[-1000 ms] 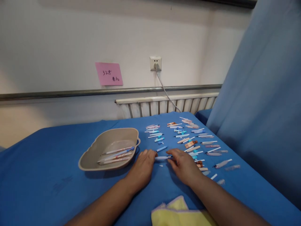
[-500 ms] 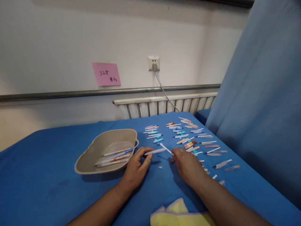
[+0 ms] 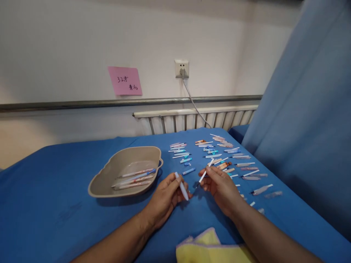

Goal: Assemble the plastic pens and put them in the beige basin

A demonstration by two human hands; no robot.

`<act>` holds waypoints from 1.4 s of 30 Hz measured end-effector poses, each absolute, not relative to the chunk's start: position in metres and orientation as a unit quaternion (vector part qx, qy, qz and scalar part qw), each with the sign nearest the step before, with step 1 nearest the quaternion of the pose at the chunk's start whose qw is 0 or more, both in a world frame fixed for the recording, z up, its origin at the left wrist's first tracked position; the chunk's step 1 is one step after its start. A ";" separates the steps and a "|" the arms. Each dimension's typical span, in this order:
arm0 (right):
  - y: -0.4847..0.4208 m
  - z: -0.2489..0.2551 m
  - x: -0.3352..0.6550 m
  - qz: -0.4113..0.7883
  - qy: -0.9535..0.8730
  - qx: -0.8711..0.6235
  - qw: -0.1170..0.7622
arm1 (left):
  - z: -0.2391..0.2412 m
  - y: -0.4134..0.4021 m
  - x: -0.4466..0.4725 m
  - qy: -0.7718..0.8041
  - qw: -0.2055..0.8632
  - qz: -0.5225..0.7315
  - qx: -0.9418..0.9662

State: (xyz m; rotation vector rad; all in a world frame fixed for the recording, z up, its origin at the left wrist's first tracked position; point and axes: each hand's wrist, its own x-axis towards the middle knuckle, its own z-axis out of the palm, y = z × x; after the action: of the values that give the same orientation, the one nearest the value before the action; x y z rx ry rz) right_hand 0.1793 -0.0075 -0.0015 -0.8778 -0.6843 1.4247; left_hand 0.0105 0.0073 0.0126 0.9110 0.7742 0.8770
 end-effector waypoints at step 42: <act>-0.002 -0.011 0.175 0.468 -0.354 -0.455 0.670 | -0.004 0.008 0.004 0.373 0.589 0.201 0.688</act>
State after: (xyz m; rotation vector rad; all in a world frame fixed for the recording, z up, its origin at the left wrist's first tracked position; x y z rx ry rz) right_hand 0.1754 -0.0019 -0.0112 -1.0256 -0.7970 1.0549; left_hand 0.0039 0.0077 -0.0043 1.6022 0.8684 0.4692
